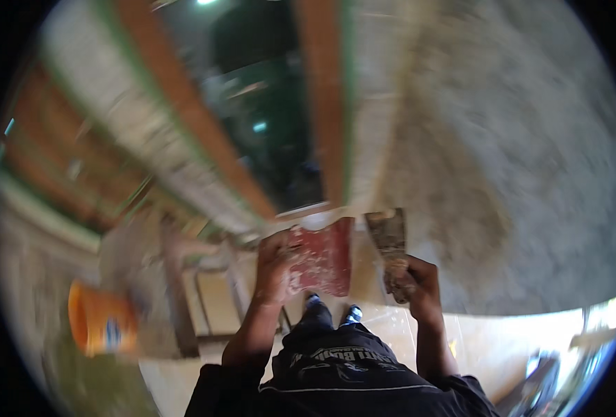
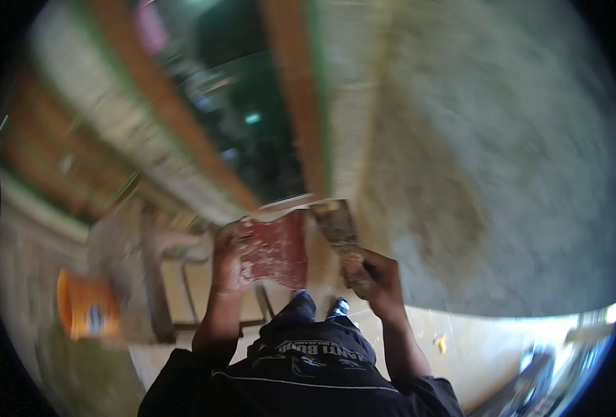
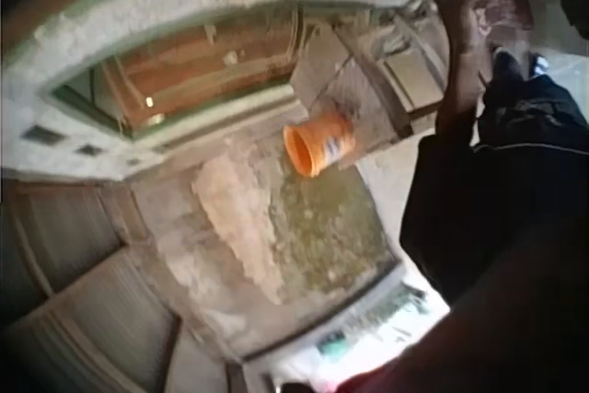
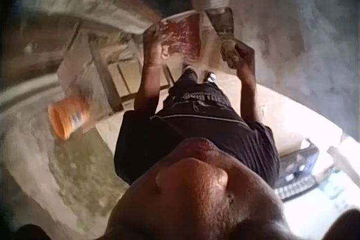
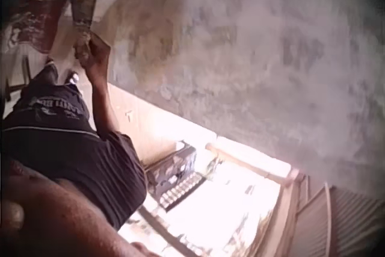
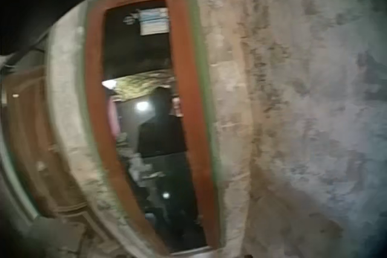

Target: The person sands a wall with a piece of sandpaper, takes a white paste from an orange bucket using a scraper, and spreads the paste onto the wall surface.

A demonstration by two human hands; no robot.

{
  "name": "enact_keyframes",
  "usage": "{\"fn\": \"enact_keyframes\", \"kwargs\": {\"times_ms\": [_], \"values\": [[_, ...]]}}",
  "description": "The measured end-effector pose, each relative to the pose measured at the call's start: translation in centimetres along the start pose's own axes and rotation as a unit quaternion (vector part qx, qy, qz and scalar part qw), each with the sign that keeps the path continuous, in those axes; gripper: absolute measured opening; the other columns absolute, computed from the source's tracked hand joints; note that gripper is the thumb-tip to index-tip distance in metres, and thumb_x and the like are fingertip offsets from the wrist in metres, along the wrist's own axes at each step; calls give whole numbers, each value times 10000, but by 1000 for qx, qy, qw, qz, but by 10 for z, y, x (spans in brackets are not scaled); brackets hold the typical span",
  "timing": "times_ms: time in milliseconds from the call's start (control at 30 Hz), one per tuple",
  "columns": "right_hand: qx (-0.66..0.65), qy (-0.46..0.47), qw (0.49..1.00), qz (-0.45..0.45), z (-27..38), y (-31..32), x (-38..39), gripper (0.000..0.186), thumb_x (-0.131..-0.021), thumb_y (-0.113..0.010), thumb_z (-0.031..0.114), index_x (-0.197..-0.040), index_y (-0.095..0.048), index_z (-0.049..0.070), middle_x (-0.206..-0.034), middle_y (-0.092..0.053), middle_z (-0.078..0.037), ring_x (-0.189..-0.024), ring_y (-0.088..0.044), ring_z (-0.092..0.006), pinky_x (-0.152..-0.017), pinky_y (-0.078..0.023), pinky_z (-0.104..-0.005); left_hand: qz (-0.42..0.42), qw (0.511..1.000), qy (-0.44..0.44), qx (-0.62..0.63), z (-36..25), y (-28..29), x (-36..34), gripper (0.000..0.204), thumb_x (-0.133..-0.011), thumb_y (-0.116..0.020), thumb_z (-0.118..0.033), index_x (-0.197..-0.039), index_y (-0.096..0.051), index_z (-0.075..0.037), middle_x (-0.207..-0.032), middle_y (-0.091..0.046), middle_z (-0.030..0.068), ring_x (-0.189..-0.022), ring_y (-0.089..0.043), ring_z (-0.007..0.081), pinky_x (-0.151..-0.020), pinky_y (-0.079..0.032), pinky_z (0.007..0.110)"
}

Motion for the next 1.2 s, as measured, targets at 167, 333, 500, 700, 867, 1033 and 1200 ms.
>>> {"fn": "enact_keyframes", "kwargs": {"times_ms": [167,333,500,700,867,1033,1200], "values": [[-132,-5,986,101,-29,10,-10,390,-856,-588,339,-902,-582,-48,-675,-572,-96,-519,-533,-149,-451,-410,-258,-186,965,-142,-119,-24,17,61,93,-810,-596,-16,-896,-612,13,-748,-594,-6,-629,-530,48,-556,-427,211],[-182,-42,971,146,-37,14,-18,396,-861,-598,320,-962,-572,-62,-690,-582,-104,-514,-543,-168,-457,-427,-273,-390,881,-190,-188,-51,45,136,106,-834,-595,-57,-909,-619,14,-651,-579,2,-484,-496,60,-425,-379,215],[-175,-48,966,185,6,-18,4,320,-836,-591,252,-938,-562,-49,-720,-577,-108,-559,-554,-179,-493,-444,-284,-439,852,-188,-214,-104,61,197,116,-856,-582,-85,-898,-625,14,-614,-559,1,-426,-441,52,-382,-333,220],[-165,-41,957,235,6,-81,39,342,-758,-575,210,-989,-558,-41,-775,-562,-83,-588,-553,-180,-470,-436,-281,-476,794,-147,-348,-124,122,230,189,-823,-607,-32,-672,-495,-15,-563,-407,-49,-494,-337,45,-419,-291,245],[-169,-108,939,279,-14,-113,68,372,-893,-542,255,-1131,-491,-26,-945,-591,-141,-499,-528,-133,-329,-383,-212,-509,683,-106,-513,-148,150,230,262,-820,-620,-48,-644,-429,-10,-561,-410,19,-503,-342,95,-448,-329,308],[-178,-131,958,183,-17,-130,92,409,-905,-507,287,-1172,-468,-20,-912,-593,-155,-423,-483,-122,-287,-332,-223,-525,709,-205,-423,-167,208,250,204,-892,-548,-173,-763,-490,-25,-564,-421,3,-474,-348,107,-433,-315,287],[-163,-86,970,157,-43,-144,101,504,-910,-474,384,-1182,-483,-41,-1002,-594,-162,-406,-465,-111,-281,-266,-210,-499,822,-215,-168,-248,242,235,426,-926,-452,-392,-1180,-503,-53,-625,-481,-12,-549,-456,49,-462,-361,201]]}}
Point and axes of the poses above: each hand's wrist, its own x-axis away from the middle knuckle, its own y-axis out of the back of the hand, z = x × y, the point moved 3 cm from there along -x, towards the middle knuckle
